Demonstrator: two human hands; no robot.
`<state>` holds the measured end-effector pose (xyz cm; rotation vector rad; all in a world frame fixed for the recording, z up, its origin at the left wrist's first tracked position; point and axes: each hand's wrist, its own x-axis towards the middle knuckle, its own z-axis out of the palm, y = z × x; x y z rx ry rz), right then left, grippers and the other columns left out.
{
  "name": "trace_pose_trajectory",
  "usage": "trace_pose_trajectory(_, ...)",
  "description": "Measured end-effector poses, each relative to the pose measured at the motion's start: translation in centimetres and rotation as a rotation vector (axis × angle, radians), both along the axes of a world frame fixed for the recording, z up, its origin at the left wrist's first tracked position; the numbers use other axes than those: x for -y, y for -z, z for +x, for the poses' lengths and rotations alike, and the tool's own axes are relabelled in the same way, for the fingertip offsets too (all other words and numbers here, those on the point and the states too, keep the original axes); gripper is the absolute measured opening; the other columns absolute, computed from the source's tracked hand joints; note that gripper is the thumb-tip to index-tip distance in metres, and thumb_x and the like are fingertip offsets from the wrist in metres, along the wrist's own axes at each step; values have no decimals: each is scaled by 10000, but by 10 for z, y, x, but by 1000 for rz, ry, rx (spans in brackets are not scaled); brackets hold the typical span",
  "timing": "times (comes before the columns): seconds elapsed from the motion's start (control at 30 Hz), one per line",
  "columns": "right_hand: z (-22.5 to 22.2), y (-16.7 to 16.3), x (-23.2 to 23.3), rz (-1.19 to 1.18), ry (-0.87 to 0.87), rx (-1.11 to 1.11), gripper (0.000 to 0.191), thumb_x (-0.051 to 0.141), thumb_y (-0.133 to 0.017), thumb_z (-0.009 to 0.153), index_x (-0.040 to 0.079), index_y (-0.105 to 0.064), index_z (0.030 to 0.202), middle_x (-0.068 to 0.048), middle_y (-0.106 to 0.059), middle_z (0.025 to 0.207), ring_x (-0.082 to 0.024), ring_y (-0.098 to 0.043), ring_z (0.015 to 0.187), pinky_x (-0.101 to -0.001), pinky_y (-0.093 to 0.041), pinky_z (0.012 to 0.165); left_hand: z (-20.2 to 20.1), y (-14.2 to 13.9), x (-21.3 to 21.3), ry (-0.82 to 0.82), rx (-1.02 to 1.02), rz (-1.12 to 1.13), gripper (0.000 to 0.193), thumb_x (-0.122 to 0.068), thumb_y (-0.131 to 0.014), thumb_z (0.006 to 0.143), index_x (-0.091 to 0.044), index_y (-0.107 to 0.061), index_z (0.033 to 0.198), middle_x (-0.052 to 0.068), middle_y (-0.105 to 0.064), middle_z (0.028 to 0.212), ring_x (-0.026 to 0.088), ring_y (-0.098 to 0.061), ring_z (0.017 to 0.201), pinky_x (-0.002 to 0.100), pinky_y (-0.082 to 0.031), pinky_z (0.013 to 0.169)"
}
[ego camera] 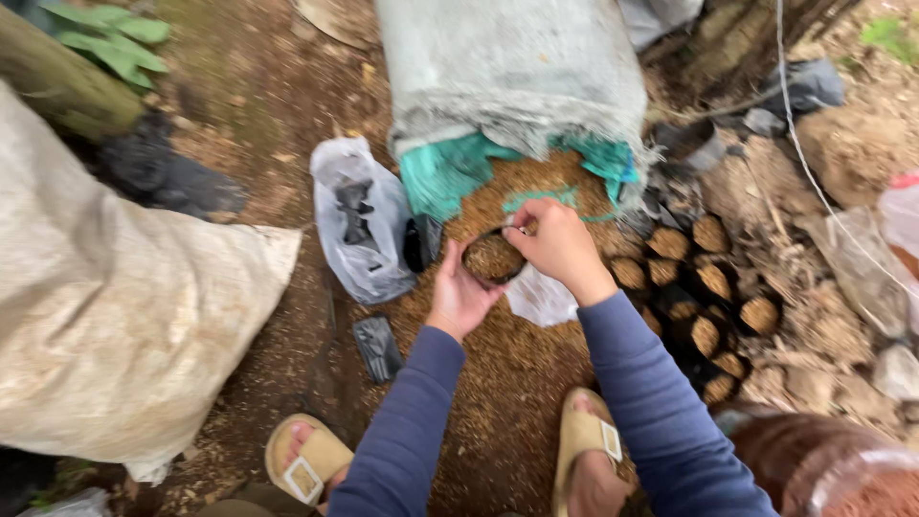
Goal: The person fills small black plastic nursery pots with soil from a large sack using a white plastic bag as a scoop. They then place the filled pots on the ground next to other completed pots.
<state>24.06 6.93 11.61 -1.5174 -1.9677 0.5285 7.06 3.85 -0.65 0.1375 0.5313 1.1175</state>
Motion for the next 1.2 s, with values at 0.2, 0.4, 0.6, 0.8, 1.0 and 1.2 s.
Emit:
trace_pose_trajectory(0.2,7,2,11,-98,-31,-1,224,209,-799,783,10,-731,860,-142,-745,825,-287,-734,770,-388,-569,720,10,9,6,-48,-60,-17,799,-728,-487,908,-157,-447,1465,123,-566,1432,303,-522,1334,492,-410,1079)
trace_pose_trajectory(0.4,15,40,2,-573,-100,-423,150,177,-721,877,45,-717,949,-51,-749,912,-186,-733,777,-344,-593,656,16,34,10,-194,-182,-111,896,-823,-513,811,-196,-463,1449,105,-561,1375,278,-524,1246,425,-459,961)
trace_pose_trajectory(0.6,36,110,3,-384,181,-234,230,245,-724,904,67,-738,1050,-65,-757,1005,-185,-711,842,-351,-574,765,-16,71,23,-141,-295,-224,945,-883,-521,772,-184,-487,1406,103,-577,1327,254,-532,1157,391,-443,792)
trace_pose_trajectory(0.8,-2,155,35,-481,90,-371,389,325,-761,908,68,-706,1194,-103,-745,1077,-209,-689,888,-358,-559,815,-12,90,24,0,-392,-169,910,-849,-550,756,-204,-485,1395,91,-551,1373,231,-554,1178,447,-464,861)
trace_pose_trajectory(1.0,-25,177,29,-225,171,-305,281,136,-725,866,71,-757,1137,-95,-783,961,-173,-717,757,-327,-579,701,-8,83,13,25,-625,-67,854,-508,-750,788,-160,-395,1482,120,-423,1445,324,-494,1318,592,-492,1026)
trace_pose_trajectory(1.2,-1,189,33,-57,303,-218,248,110,-754,908,132,-736,1155,-110,-744,1071,-294,-690,1009,-417,-565,894,-7,89,8,5,-1359,151,614,-262,-670,874,-92,-562,1454,167,-554,1469,320,-595,1290,483,-504,1044)
